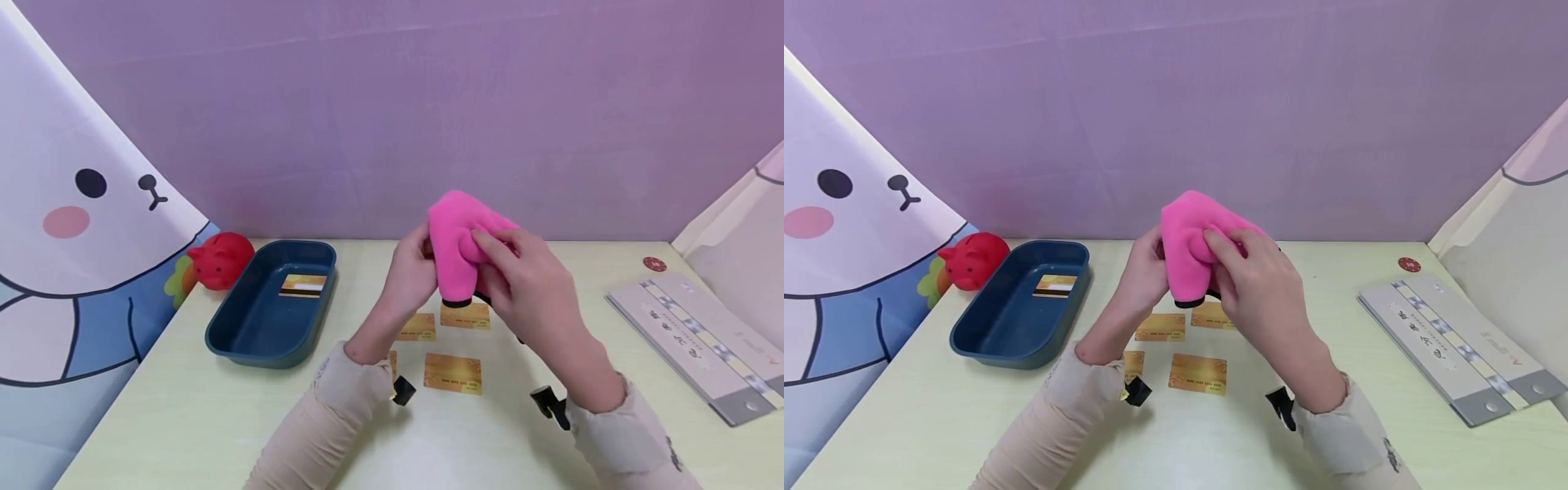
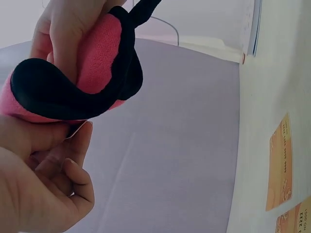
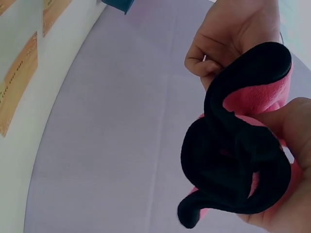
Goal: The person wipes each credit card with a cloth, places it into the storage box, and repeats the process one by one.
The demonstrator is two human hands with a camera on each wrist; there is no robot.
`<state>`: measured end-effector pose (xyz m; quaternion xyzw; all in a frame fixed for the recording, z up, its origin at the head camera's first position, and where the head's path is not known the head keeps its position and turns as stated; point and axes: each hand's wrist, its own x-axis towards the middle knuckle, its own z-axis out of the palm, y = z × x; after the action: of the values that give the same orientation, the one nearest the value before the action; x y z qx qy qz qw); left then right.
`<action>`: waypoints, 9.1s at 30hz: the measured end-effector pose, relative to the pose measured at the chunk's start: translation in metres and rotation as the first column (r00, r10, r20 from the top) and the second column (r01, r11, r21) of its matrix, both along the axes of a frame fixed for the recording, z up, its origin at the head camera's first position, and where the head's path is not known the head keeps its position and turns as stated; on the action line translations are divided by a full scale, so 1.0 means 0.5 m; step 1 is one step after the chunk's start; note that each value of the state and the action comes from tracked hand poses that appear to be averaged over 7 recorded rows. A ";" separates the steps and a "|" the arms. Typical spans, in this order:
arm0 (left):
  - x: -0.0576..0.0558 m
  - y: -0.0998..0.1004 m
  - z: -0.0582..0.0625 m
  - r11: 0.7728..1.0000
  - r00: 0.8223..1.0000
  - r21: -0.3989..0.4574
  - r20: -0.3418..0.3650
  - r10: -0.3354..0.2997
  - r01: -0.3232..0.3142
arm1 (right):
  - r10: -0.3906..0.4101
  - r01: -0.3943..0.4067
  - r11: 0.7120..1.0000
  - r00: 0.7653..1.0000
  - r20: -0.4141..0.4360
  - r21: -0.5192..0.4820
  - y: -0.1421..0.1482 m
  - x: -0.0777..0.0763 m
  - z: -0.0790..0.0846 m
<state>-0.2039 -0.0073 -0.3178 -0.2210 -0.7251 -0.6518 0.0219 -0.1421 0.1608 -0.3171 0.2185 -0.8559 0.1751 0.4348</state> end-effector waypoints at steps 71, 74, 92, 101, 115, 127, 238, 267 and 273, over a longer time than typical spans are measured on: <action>-0.240 -0.430 -0.025 0.574 0.926 -0.819 0.222 0.306 0.007 | -0.267 0.318 0.907 0.941 0.205 -0.275 0.130 0.012 0.040; -0.243 -0.424 -0.034 0.539 0.926 -0.842 0.221 0.307 0.022 | -0.265 0.318 0.906 0.941 0.212 -0.278 0.125 0.014 0.040; -0.144 -0.254 0.047 0.323 0.990 -0.937 -0.117 0.077 -0.135 | -0.260 0.300 0.915 0.950 0.174 -0.270 0.120 0.020 0.047; -0.064 -0.102 -0.058 -0.033 0.946 -0.971 0.238 -0.219 0.237 | -0.253 0.299 0.904 0.950 0.181 -0.307 0.114 0.027 0.047; -0.096 -0.099 -0.094 -0.137 0.935 -0.970 0.232 -0.267 0.201 | -0.231 0.281 0.917 0.953 0.198 -0.283 0.110 0.021 0.047; -0.130 -0.135 -0.116 0.251 0.901 -0.869 0.381 -0.207 0.425 | -0.219 0.278 0.920 0.949 0.226 -0.276 0.117 0.007 0.030; -0.058 -0.021 -0.053 0.924 0.984 0.373 -0.116 0.138 -0.085 | -0.016 -0.031 0.982 0.969 -0.248 -0.184 0.005 -0.034 -0.032; -0.034 -0.004 -0.050 0.982 0.997 0.189 -0.073 0.014 0.000 | -0.185 0.181 0.969 0.983 -0.011 -0.171 0.020 -0.045 -0.042; -0.035 -0.020 -0.031 0.960 0.999 0.279 -0.055 -0.001 0.016 | -0.261 0.243 0.932 0.965 -0.034 -0.269 0.053 -0.047 -0.031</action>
<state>-0.2215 -0.0172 -0.3335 -0.2362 -0.6243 -0.7413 0.0697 -0.1657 0.1873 -0.3324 0.0534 -0.8306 0.2219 0.5080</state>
